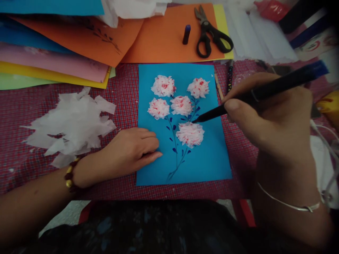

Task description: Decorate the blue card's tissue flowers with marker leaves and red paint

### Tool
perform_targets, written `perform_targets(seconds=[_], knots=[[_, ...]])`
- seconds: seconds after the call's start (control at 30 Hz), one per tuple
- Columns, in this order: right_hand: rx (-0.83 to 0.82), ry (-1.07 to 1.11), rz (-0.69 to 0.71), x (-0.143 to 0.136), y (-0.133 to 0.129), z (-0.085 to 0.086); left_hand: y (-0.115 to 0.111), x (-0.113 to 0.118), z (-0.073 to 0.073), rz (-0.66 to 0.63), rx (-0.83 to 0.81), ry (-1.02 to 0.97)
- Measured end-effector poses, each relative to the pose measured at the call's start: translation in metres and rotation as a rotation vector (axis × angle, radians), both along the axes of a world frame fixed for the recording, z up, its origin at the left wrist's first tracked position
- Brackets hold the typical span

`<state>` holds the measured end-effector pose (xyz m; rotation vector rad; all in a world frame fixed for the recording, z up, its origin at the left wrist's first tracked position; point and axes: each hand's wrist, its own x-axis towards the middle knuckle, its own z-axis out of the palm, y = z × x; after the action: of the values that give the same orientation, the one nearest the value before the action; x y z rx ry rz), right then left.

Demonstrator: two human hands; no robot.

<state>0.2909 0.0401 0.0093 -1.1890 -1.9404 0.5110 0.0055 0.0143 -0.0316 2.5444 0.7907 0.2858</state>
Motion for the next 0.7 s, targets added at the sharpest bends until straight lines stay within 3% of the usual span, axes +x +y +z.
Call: perform_targets(seconds=[0.17,0.3,0.53,0.7], knots=[[0.018,-0.088,0.087,0.0000,-0.0002,-0.0002,0.0002,-0.0013,-0.0013,-0.004,0.005,-0.003],[0.034,-0.057,0.007,0.0032,0.0005,0.0008,0.0000,-0.0012,-0.0019,-0.003,0.006,0.005],[0.027,-0.121,0.081,0.0011,0.0000,-0.0013,0.0000,-0.0005,-0.0017,-0.007,0.010,-0.005],[0.040,-0.090,0.003,0.0044,0.0011,0.0005,0.0004,-0.0007,-0.0017,-0.012,0.010,-0.004]])
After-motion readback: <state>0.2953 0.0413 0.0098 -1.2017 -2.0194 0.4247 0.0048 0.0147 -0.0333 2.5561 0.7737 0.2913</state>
